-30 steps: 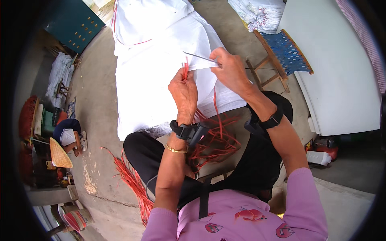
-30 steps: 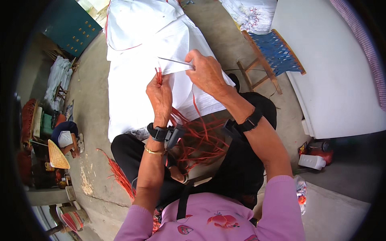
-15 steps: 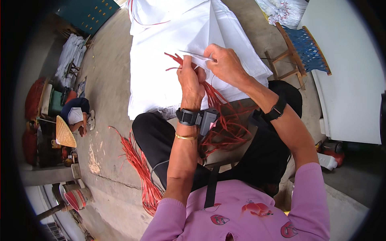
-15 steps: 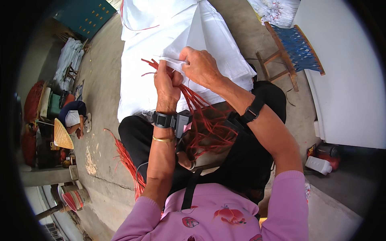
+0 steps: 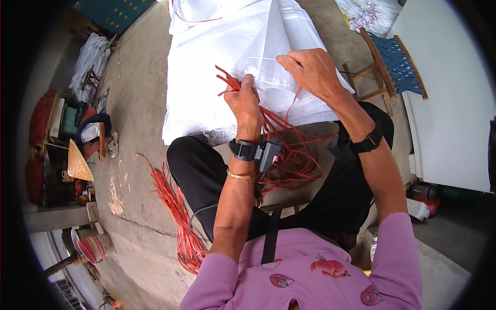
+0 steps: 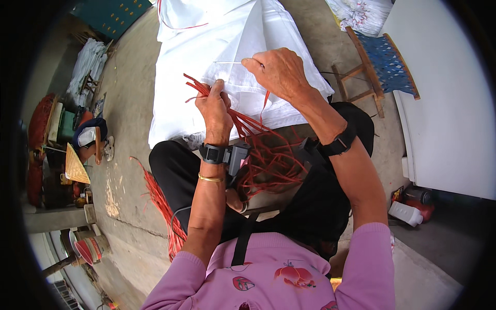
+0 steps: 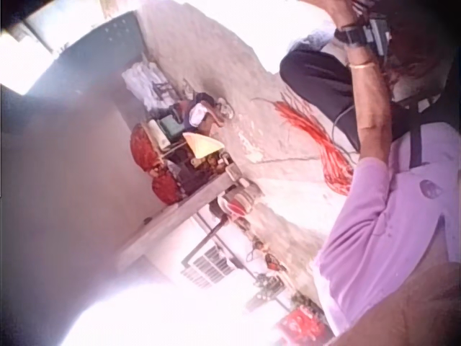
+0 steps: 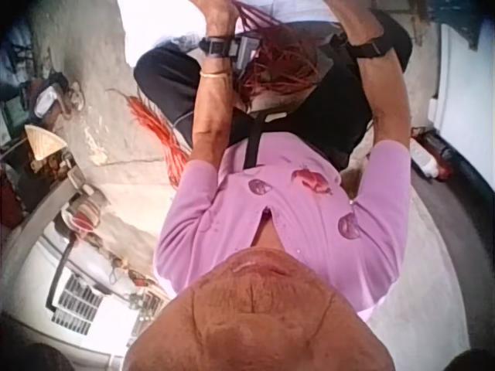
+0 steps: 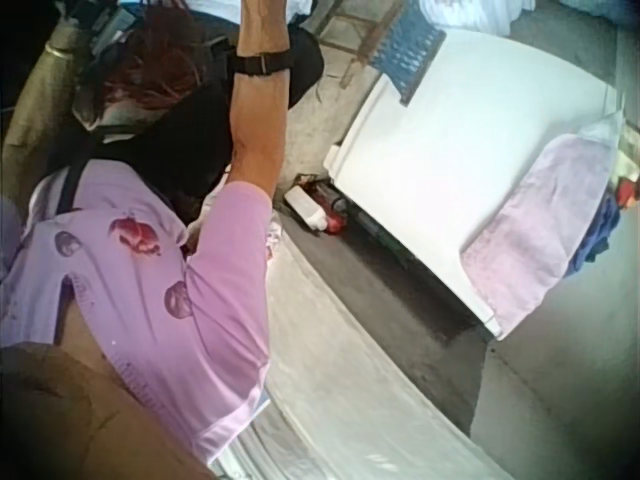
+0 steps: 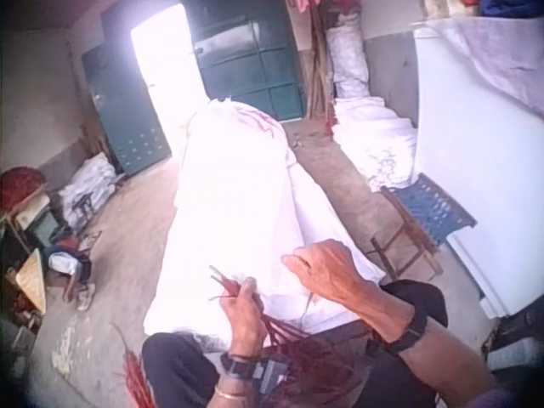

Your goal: Threading red plastic straps through white plastic bags using a long metal needle.

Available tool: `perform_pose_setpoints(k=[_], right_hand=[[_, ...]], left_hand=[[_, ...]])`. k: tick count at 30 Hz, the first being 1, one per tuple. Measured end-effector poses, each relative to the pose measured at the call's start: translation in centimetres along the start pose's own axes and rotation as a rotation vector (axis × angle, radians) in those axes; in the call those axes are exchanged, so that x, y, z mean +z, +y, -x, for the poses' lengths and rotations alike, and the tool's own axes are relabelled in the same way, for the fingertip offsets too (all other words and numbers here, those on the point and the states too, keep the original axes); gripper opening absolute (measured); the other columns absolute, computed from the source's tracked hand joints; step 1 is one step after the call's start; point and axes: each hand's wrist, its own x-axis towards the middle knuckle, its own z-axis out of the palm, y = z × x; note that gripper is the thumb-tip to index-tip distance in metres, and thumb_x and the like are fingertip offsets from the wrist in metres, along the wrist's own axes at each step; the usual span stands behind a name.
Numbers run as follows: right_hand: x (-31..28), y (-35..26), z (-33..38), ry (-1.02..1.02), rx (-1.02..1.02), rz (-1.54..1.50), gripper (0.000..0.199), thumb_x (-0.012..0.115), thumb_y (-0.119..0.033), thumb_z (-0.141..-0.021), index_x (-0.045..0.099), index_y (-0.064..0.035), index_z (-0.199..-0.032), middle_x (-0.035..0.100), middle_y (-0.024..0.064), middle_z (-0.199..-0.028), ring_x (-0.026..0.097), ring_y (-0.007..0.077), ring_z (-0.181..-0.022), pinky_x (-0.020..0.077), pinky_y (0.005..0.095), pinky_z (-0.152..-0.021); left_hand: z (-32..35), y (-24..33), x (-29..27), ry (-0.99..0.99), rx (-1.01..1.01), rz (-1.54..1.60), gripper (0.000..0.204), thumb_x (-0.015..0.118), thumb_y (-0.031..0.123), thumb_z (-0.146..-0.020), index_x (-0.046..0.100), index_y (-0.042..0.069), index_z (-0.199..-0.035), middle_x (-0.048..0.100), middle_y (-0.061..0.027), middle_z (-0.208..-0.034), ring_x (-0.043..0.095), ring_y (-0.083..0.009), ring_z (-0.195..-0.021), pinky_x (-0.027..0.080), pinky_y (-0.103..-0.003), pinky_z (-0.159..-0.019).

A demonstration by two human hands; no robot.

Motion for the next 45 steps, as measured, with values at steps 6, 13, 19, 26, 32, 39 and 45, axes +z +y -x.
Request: perform_pose_setpoints(k=[6,13,19,26,32,39,45], right_hand=[[0.4,0.5,0.4,0.044,-0.115,0.1,0.04,0.063,-0.029,-0.077,0.054,-0.0024,-0.049,0.044,0.012,-0.041,0.044,0.026,-0.036,0.0357,0.0368,-0.039],[0.5,1.0,0.5,0.02,-0.152,0.144,0.038,0.062,-0.026,-0.077,0.054,-0.003,-0.048,0.045,0.0115,-0.04,0.043,0.0254,-0.035,0.036,0.0366,-0.039],[0.0,0.5,0.7,0.003,-0.13,0.149,0.048,0.057,-0.035,-0.081,0.053,-0.002,-0.046,0.045,0.0128,-0.04,0.047,0.0275,-0.038,0.0385,0.0384,-0.042],[-0.4,-0.6,0.6,-0.196,0.374,-0.323,0.067,0.047,-0.055,-0.085,0.055,-0.0009,-0.045,0.05,0.0117,-0.043,0.052,0.0272,-0.044,0.0433,0.0378,-0.048],[-1.3,0.0,0.0,-0.169,0.434,-0.413,0.051,0.056,-0.045,-0.078,0.061,0.0017,-0.058,0.053,0.0136,-0.05,0.051,0.0174,-0.046,0.0415,0.0357,-0.049],[-2.6,2.0,0.4,-0.188,0.056,0.041,0.052,0.059,-0.042,-0.079,0.055,0.0033,-0.052,0.045,0.02,-0.045,0.045,0.0311,-0.041,0.0385,0.0404,-0.047],[-0.1,2.3,0.6,-0.188,-0.203,0.146,0.065,0.054,-0.053,-0.082,0.051,0.0003,-0.046,0.045,0.0133,-0.04,0.044,0.0266,-0.038,0.0395,0.0393,-0.045]], left_hand=[[-0.6,-1.0,-0.2,-0.017,0.174,-0.142,0.024,0.058,0.003,-0.081,0.041,0.01,-0.066,0.039,0.0042,-0.053,0.033,-0.0043,-0.043,0.025,-0.021,-0.04],[-0.2,-1.2,-0.1,-0.028,0.405,-0.331,0.015,0.056,0.004,-0.082,0.049,0.004,-0.069,0.043,0.0048,-0.059,0.036,-0.0055,-0.054,0.031,-0.022,-0.049],[0.9,-0.6,0.5,0.022,0.627,-0.603,0.009,0.052,-0.001,-0.084,0.06,-0.001,-0.087,0.057,-0.0048,-0.067,0.047,-0.0091,-0.061,0.042,-0.025,-0.058],[2.9,-1.6,2.4,-0.269,0.855,-0.902,0.035,0.054,-0.008,-0.072,0.058,0.003,-0.105,0.063,-0.0167,-0.081,0.063,-0.0323,-0.071,0.05,-0.034,-0.064],[4.4,-0.6,0.9,-0.238,0.69,-0.735,0.052,0.059,-0.005,-0.071,0.048,0.008,-0.12,0.062,-0.0123,-0.091,0.063,-0.031,-0.073,0.05,-0.036,-0.06],[1.6,0.2,-2.7,0.021,0.873,-1.042,0.023,0.061,-0.001,-0.067,0.062,0.012,-0.087,0.058,-0.0056,-0.084,0.06,-0.0286,-0.066,0.047,-0.036,-0.055],[1.6,1.3,-1.3,0.137,0.974,-0.945,0.02,0.064,-0.004,-0.067,0.062,0.008,-0.083,0.059,-0.0072,-0.072,0.059,-0.0234,-0.064,0.047,-0.032,-0.056]])
